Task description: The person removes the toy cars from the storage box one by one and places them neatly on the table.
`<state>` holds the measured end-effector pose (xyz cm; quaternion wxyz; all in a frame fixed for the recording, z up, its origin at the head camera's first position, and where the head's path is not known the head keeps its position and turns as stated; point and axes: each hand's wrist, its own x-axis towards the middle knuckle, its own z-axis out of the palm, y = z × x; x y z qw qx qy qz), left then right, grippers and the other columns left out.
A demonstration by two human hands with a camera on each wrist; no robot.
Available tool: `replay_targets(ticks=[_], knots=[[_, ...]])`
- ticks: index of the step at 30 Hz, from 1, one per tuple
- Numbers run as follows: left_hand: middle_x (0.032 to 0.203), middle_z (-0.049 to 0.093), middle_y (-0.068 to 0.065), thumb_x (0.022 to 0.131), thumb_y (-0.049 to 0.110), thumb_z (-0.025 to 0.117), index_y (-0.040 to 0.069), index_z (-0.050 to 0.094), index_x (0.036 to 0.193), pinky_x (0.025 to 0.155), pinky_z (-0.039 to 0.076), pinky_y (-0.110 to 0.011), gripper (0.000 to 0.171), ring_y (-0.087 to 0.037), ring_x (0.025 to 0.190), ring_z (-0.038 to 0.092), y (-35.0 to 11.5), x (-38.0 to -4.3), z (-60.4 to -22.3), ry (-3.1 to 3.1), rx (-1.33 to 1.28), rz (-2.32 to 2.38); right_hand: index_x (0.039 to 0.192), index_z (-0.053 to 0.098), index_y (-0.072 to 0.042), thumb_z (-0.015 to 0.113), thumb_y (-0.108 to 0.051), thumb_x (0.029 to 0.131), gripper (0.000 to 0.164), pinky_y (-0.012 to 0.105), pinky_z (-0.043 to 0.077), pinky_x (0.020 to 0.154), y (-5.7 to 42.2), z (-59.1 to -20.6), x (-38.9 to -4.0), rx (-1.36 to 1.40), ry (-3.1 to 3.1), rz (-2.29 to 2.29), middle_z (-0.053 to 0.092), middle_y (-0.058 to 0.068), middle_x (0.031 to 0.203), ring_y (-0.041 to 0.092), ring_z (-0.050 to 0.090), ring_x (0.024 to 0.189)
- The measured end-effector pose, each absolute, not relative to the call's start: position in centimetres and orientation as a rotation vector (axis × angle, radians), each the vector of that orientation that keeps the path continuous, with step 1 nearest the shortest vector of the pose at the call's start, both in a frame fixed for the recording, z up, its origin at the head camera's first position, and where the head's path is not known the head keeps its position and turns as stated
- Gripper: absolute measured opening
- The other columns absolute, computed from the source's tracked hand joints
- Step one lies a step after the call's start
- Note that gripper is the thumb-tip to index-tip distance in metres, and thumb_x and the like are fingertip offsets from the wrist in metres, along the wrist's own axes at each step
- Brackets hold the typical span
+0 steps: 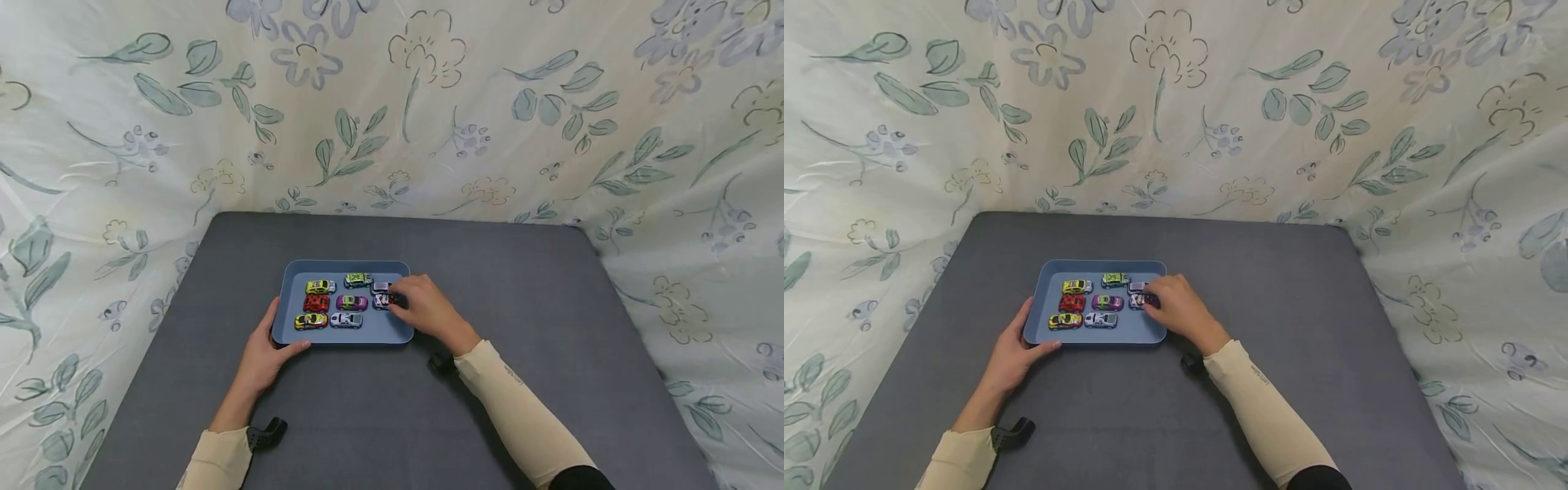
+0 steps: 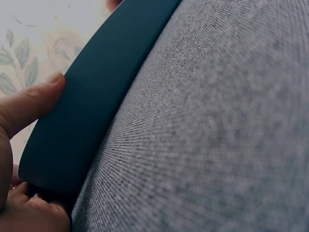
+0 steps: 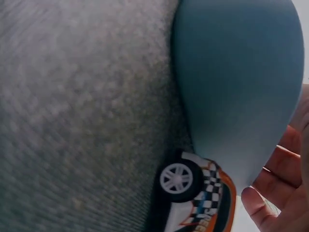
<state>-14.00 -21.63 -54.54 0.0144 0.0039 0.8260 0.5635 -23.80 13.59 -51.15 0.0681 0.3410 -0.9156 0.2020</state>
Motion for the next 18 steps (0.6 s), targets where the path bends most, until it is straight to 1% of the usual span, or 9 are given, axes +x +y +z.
replay_targets(ticks=[3,5,8,10,12,14,16,17,18], knots=[[0.175,0.025,-0.024,0.093,0.017,0.090,0.006,0.010,0.175,0.121,0.032,-0.053,0.115,-0.040,0.158,0.032,-21.65,-13.97,-54.56,2.577,0.016,1.751,0.120,0.081,-0.008,0.086,-0.022,0.097,0.026,0.048,0.050,0.098,13.45,-51.26,-23.71,1.019,-2.772,0.587,0.078,0.005,0.114,0.022,0.070,0.108],[0.175,0.025,-0.023,0.094,0.018,0.090,0.007,0.010,0.175,0.120,0.034,-0.038,0.115,-0.039,0.158,0.031,-21.70,-13.96,-54.62,2.579,0.015,1.747,0.120,0.081,-0.009,0.085,-0.022,0.098,0.026,0.047,0.048,0.097,13.36,-51.32,-23.65,1.013,-2.791,0.572,0.078,0.004,0.115,0.022,0.070,0.109],[0.176,0.024,-0.023,0.094,0.018,0.090,0.007,0.010,0.175,0.111,0.032,-0.013,0.115,-0.039,0.158,0.031,-21.81,-13.97,-54.73,2.571,0.018,1.759,0.121,0.081,-0.010,0.085,-0.022,0.098,0.027,0.047,0.046,0.097,13.22,-51.41,-23.60,1.004,-2.808,0.555,0.078,0.004,0.116,0.022,0.069,0.111],[0.176,0.024,-0.023,0.094,0.017,0.090,0.007,0.009,0.175,0.105,0.030,-0.006,0.115,-0.039,0.159,0.030,-21.88,-13.98,-54.79,2.560,0.017,1.773,0.121,0.081,-0.010,0.086,-0.022,0.098,0.027,0.047,0.045,0.096,13.13,-51.44,-23.62,1.000,-2.812,0.555,0.078,0.004,0.117,0.022,0.069,0.112],[0.176,0.023,-0.022,0.094,0.017,0.090,0.007,0.009,0.175,0.113,0.032,-0.013,0.115,-0.039,0.159,0.029,-21.91,-14.00,-54.80,2.556,0.014,1.777,0.121,0.081,-0.010,0.086,-0.022,0.097,0.027,0.048,0.045,0.096,13.04,-51.44,-23.63,0.998,-2.808,0.557,0.078,0.005,0.117,0.023,0.069,0.112],[0.176,0.023,-0.022,0.094,0.017,0.090,0.008,0.009,0.175,0.121,0.033,-0.029,0.115,-0.039,0.160,0.028,-21.91,-14.00,-54.79,2.559,0.010,1.772,0.120,0.081,-0.010,0.087,-0.021,0.096,0.027,0.048,0.045,0.096,12.96,-51.46,-23.66,0.994,-2.805,0.555,0.078,0.005,0.116,0.023,0.070,0.111],[0.176,0.023,-0.023,0.093,0.018,0.090,0.008,0.009,0.175,0.123,0.032,-0.047,0.116,-0.039,0.160,0.028,-21.88,-14.00,-54.79,2.568,0.012,1.761,0.119,0.081,-0.011,0.088,-0.021,0.096,0.026,0.048,0.045,0.096,12.92,-51.51,-23.69,0.986,-2.805,0.547,0.078,0.004,0.116,0.022,0.070,0.110],[0.176,0.024,-0.023,0.093,0.018,0.090,0.007,0.010,0.175,0.123,0.030,-0.054,0.116,-0.040,0.160,0.028,-21.85,-14.00,-54.80,2.574,0.013,1.755,0.119,0.081,-0.011,0.088,-0.021,0.096,0.026,0.048,0.045,0.096,12.91,-51.54,-23.69,0.981,-2.806,0.543,0.078,0.004,0.115,0.022,0.070,0.109],[0.176,0.024,-0.024,0.093,0.018,0.091,0.007,0.010,0.175,0.122,0.030,-0.057,0.116,-0.040,0.159,0.028,-21.83,-13.99,-54.82,2.577,0.015,1.754,0.119,0.081,-0.011,0.088,-0.021,0.096,0.026,0.048,0.044,0.095,12.90,-51.58,-23.71,0.977,-2.807,0.538,0.078,0.004,0.115,0.021,0.070,0.109]])
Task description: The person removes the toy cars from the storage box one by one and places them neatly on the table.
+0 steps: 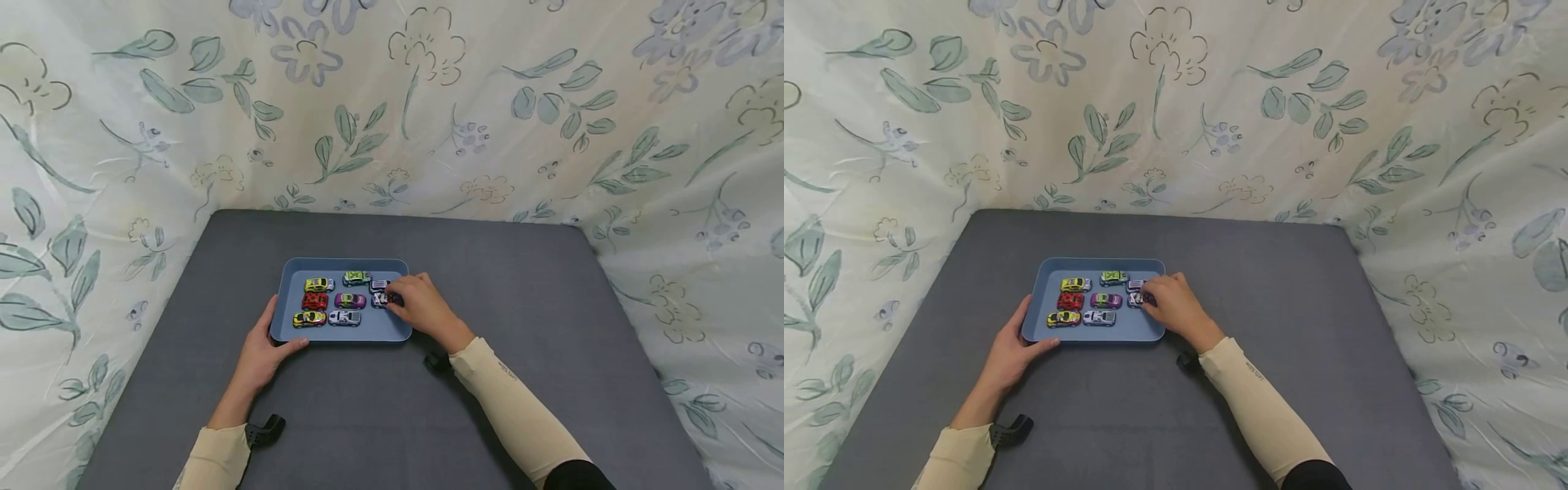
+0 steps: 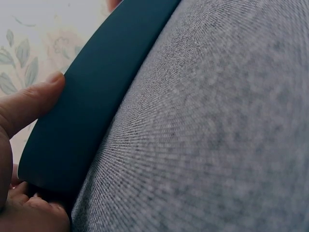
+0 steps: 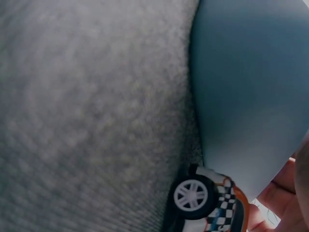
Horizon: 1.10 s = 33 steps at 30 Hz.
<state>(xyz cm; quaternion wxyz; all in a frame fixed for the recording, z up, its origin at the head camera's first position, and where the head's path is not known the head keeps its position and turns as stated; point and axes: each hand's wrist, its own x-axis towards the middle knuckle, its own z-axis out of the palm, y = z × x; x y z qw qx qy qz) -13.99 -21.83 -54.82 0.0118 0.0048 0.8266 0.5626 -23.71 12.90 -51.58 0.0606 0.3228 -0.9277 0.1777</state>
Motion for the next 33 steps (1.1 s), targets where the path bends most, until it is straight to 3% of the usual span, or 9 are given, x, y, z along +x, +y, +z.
replay_targets(ticks=[6,14,23,27,30,33], knots=[[0.175,0.024,-0.024,0.093,0.016,0.090,0.006,0.009,0.175,0.122,0.030,-0.058,0.116,-0.040,0.159,0.030,-21.7,-14.0,-54.8,2.582,0.017,1.752,0.115,0.082,-0.011,0.089,-0.018,0.094,0.023,0.048,0.042,0.092,12.9,-51.5,-23.5,0.959,-2.783,0.558,0.078,0.004,0.112,0.021,0.070,0.105],[0.175,0.026,-0.023,0.093,0.018,0.090,0.007,0.010,0.175,0.120,0.034,-0.045,0.115,-0.038,0.157,0.033,-21.7,-14.0,-54.8,2.587,0.010,1.729,0.114,0.082,-0.012,0.087,-0.016,0.095,0.021,0.050,0.042,0.095,13.1,-51.5,-23.3,0.956,-2.770,0.592,0.078,0.003,0.110,0.021,0.069,0.102],[0.175,0.025,-0.022,0.093,0.019,0.091,0.008,0.010,0.175,0.122,0.032,-0.046,0.116,-0.038,0.159,0.031,-21.7,-14.0,-54.8,2.584,-0.005,1.739,0.114,0.082,-0.012,0.086,-0.015,0.095,0.020,0.052,0.042,0.098,13.4,-51.5,-23.6,0.965,-2.737,0.611,0.077,0.003,0.111,0.021,0.068,0.105],[0.175,0.025,-0.023,0.093,0.018,0.091,0.007,0.010,0.175,0.120,0.032,-0.028,0.116,-0.038,0.159,0.030,-21.7,-14.0,-54.8,2.582,-0.009,1.745,0.114,0.081,-0.012,0.086,-0.015,0.096,0.019,0.054,0.042,0.100,13.6,-51.4,-23.6,0.983,-2.712,0.622,0.077,0.002,0.111,0.021,0.067,0.105],[0.175,0.025,-0.023,0.093,0.017,0.091,0.007,0.010,0.175,0.119,0.032,-0.025,0.115,-0.038,0.159,0.031,-21.6,-13.9,-54.7,2.585,-0.007,1.740,0.115,0.081,-0.012,0.085,-0.014,0.096,0.019,0.055,0.042,0.102,13.8,-51.1,-23.6,0.996,-2.701,0.637,0.077,0.002,0.112,0.021,0.068,0.107],[0.175,0.024,-0.023,0.093,0.017,0.091,0.007,0.010,0.175,0.124,0.030,-0.045,0.116,-0.039,0.159,0.029,-21.6,-14.0,-54.7,2.580,-0.006,1.750,0.114,0.081,-0.012,0.085,-0.013,0.096,0.019,0.055,0.042,0.104,14.0,-50.8,-23.6,1.008,-2.686,0.654,0.077,0.002,0.112,0.022,0.068,0.107]])
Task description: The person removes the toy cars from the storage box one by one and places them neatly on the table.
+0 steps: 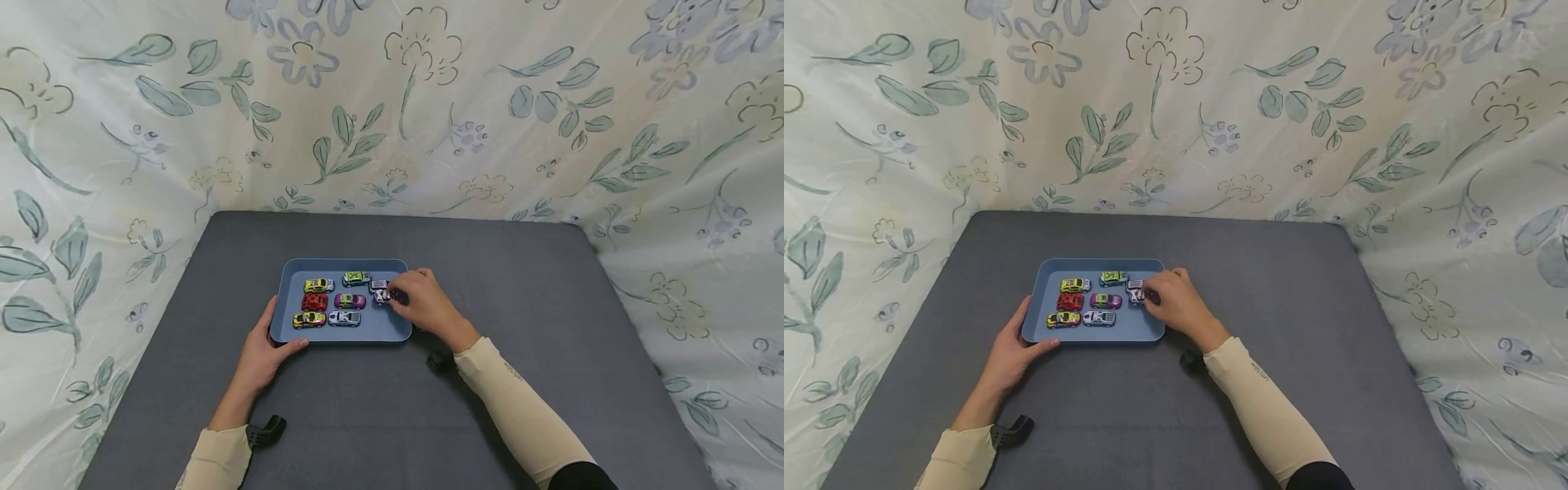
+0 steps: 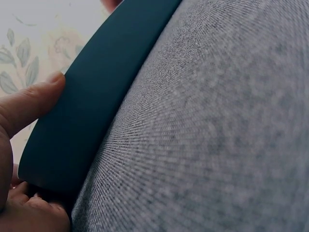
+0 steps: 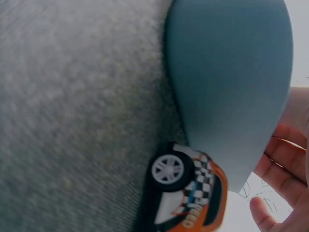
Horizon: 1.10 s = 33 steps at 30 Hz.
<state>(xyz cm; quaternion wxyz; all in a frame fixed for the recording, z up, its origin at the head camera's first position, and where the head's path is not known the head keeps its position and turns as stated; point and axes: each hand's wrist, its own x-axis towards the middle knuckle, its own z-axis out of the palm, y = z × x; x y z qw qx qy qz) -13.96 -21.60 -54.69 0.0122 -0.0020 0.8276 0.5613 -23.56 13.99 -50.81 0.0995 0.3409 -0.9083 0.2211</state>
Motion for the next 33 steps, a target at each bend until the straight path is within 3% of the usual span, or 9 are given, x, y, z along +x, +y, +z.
replay_targets(ticks=[3,14,16,18,21,23,29,33], knots=[[0.176,0.023,-0.023,0.092,0.017,0.091,0.007,0.010,0.175,0.123,0.027,-0.058,0.116,-0.040,0.160,0.027,-21.6,-14.0,-54.7,2.569,-0.008,1.763,0.113,0.081,-0.011,0.085,-0.012,0.095,0.019,0.056,0.042,0.106,14.2,-50.5,-23.5,1.014,-2.665,0.685,0.077,0.003,0.111,0.022,0.068,0.106],[0.176,0.023,-0.024,0.092,0.015,0.091,0.006,0.010,0.175,0.124,0.027,-0.058,0.116,-0.039,0.160,0.026,-21.5,-14.0,-54.6,2.560,-0.011,1.767,0.112,0.081,-0.009,0.086,-0.010,0.095,0.018,0.055,0.042,0.109,14.9,-49.7,-23.3,1.039,-2.626,0.724,0.078,0.003,0.111,0.022,0.069,0.110],[0.176,0.024,-0.023,0.092,0.015,0.090,0.006,0.010,0.175,0.124,0.028,-0.054,0.116,-0.039,0.160,0.027,-21.5,-14.0,-54.6,2.562,-0.012,1.763,0.112,0.081,-0.010,0.086,-0.011,0.095,0.018,0.056,0.041,0.109,14.9,-49.5,-23.3,1.043,-2.619,0.718,0.078,0.003,0.111,0.022,0.069,0.109],[0.176,0.025,-0.023,0.093,0.016,0.090,0.006,0.010,0.175,0.124,0.030,-0.040,0.115,-0.038,0.159,0.029,-21.5,-14.0,-54.6,2.565,-0.012,1.757,0.112,0.081,-0.010,0.086,-0.010,0.095,0.018,0.056,0.041,0.110,15.1,-49.3,-23.3,1.045,-2.612,0.712,0.078,0.003,0.110,0.022,0.068,0.108],[0.175,0.027,-0.023,0.093,0.015,0.090,0.006,0.010,0.175,0.114,0.032,-0.015,0.115,-0.038,0.158,0.032,-21.5,-14.0,-54.6,2.562,-0.009,1.763,0.113,0.081,-0.010,0.085,-0.009,0.095,0.018,0.056,0.041,0.110,15.3,-49.0,-23.4,1.043,-2.609,0.711,0.077,0.002,0.110,0.021,0.068,0.107],[0.174,0.028,-0.023,0.093,0.016,0.090,0.006,0.010,0.175,0.106,0.031,-0.007,0.115,-0.038,0.157,0.033,-21.5,-14.0,-54.6,2.557,-0.009,1.769,0.112,0.081,-0.010,0.085,-0.009,0.094,0.018,0.056,0.041,0.111,15.5,-48.8,-23.4,1.041,-2.604,0.714,0.077,0.002,0.109,0.020,0.069,0.104],[0.175,0.026,-0.022,0.093,0.019,0.090,0.008,0.009,0.175,0.118,0.033,-0.028,0.116,-0.037,0.158,0.032,-21.5,-14.0,-54.3,2.566,-0.024,1.742,0.110,0.081,-0.010,0.086,-0.008,0.093,0.018,0.055,0.041,0.111,16.4,-48.7,-23.4,1.038,-2.591,0.710,0.078,0.002,0.107,0.019,0.070,0.100],[0.175,0.027,-0.023,0.093,0.017,0.090,0.007,0.010,0.175,0.110,0.033,-0.012,0.116,-0.038,0.156,0.035,-21.4,-14.0,-54.3,2.552,-0.020,1.767,0.111,0.081,-0.010,0.086,-0.008,0.094,0.018,0.056,0.041,0.111,17.0,-48.6,-23.4,1.035,-2.600,0.699,0.077,0.003,0.108,0.020,0.069,0.101]])
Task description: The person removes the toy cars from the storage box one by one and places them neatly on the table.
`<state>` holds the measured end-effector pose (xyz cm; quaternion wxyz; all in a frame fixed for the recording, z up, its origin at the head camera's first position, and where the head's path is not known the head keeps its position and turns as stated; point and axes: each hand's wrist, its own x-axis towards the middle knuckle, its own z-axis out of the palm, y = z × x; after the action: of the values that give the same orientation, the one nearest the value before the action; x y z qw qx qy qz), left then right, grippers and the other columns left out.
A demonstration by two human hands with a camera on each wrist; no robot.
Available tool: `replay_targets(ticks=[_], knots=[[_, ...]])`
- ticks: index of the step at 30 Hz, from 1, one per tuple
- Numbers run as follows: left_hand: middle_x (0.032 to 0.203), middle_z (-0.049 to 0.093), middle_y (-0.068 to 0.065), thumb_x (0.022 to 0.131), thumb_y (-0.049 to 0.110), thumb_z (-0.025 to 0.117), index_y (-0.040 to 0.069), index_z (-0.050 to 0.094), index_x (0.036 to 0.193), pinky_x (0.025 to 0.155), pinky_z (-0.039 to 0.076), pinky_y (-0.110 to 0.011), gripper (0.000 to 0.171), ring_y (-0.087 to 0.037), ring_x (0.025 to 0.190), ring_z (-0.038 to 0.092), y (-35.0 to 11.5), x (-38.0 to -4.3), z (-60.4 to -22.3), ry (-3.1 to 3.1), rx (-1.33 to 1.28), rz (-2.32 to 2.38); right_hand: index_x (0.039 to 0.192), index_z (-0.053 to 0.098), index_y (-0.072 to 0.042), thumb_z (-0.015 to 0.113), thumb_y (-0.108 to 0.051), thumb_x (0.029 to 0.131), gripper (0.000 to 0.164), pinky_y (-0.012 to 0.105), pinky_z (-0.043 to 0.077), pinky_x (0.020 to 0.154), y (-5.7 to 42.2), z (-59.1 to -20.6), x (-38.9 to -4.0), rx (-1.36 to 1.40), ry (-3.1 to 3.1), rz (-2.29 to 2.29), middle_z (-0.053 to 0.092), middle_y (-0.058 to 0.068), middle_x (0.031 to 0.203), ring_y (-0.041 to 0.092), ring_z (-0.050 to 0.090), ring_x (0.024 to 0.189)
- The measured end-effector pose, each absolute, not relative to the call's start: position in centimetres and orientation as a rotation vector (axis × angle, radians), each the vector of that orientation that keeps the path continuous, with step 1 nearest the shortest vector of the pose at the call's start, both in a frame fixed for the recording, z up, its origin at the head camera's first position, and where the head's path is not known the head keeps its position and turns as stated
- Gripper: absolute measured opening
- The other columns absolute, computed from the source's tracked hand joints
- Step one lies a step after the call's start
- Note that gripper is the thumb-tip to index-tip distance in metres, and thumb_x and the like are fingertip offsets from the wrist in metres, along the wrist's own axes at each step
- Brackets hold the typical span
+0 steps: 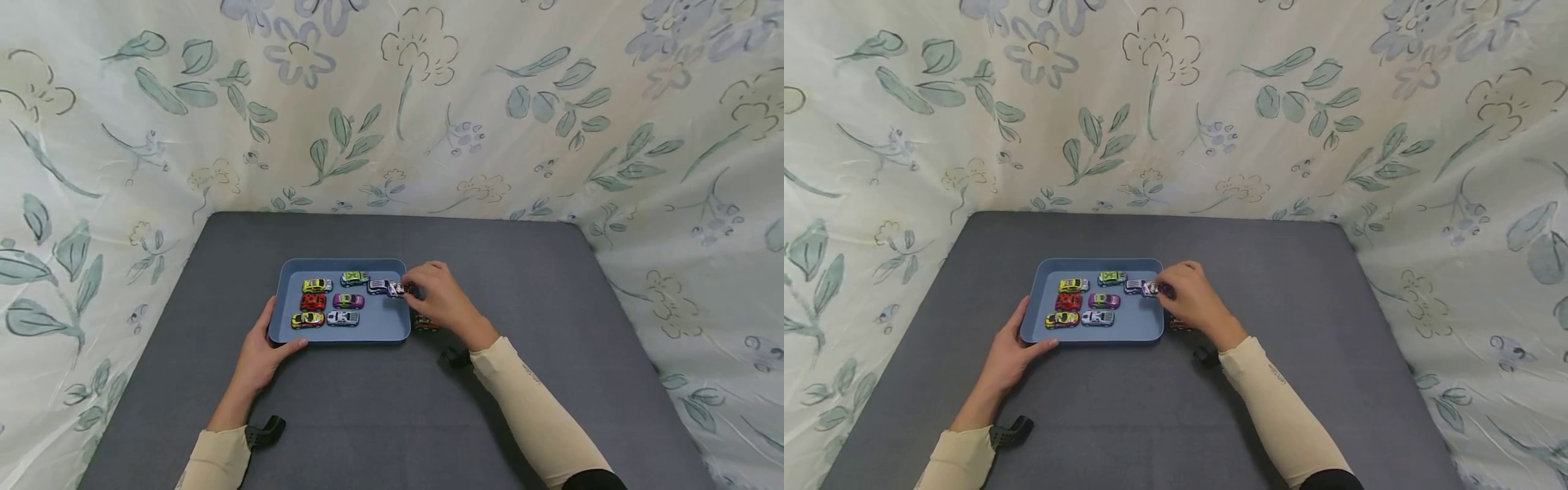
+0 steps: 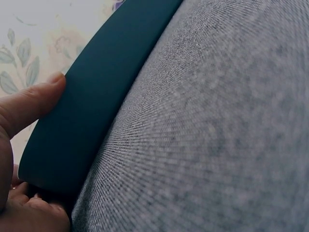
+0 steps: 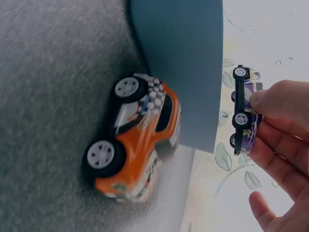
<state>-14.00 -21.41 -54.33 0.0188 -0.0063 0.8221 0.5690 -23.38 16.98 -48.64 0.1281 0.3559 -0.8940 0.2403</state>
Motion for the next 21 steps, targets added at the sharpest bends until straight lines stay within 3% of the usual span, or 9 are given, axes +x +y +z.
replay_targets(ticks=[2,5,20,21], knots=[[0.174,0.027,-0.024,0.093,0.016,0.091,0.007,0.009,0.175,0.102,0.031,-0.004,0.116,-0.039,0.156,0.036,-21.4,-14.0,-54.4,2.548,-0.014,1.776,0.110,0.081,-0.010,0.086,-0.008,0.093,0.018,0.056,0.041,0.110,17.2,-48.6,-23.3,1.029,-2.599,0.697,0.077,0.003,0.108,0.020,0.069,0.100],[0.174,0.027,-0.024,0.093,0.017,0.090,0.007,0.009,0.175,0.100,0.030,-0.002,0.116,-0.039,0.156,0.035,-21.5,-14.0,-54.4,2.552,-0.013,1.775,0.109,0.081,-0.010,0.086,-0.007,0.093,0.017,0.057,0.041,0.109,17.7,-48.7,-23.3,1.021,-2.593,0.697,0.077,0.003,0.107,0.020,0.069,0.098],[0.174,0.028,-0.024,0.092,0.018,0.091,0.008,0.009,0.175,0.100,0.029,-0.001,0.117,-0.039,0.157,0.035,-21.6,-14.0,-54.6,2.557,-0.033,1.758,0.109,0.080,-0.010,0.085,-0.007,0.094,0.016,0.056,0.039,0.110,20.1,-49.2,-23.0,0.949,-2.623,0.699,0.077,0.003,0.107,0.020,0.069,0.097],[0.174,0.028,-0.024,0.092,0.018,0.091,0.008,0.009,0.175,0.106,0.031,-0.006,0.117,-0.039,0.157,0.035,-21.6,-14.0,-54.6,2.558,-0.036,1.754,0.109,0.080,-0.010,0.086,-0.006,0.093,0.017,0.056,0.039,0.110,20.3,-49.3,-23.0,0.941,-2.621,0.700,0.077,0.003,0.108,0.021,0.070,0.098]])
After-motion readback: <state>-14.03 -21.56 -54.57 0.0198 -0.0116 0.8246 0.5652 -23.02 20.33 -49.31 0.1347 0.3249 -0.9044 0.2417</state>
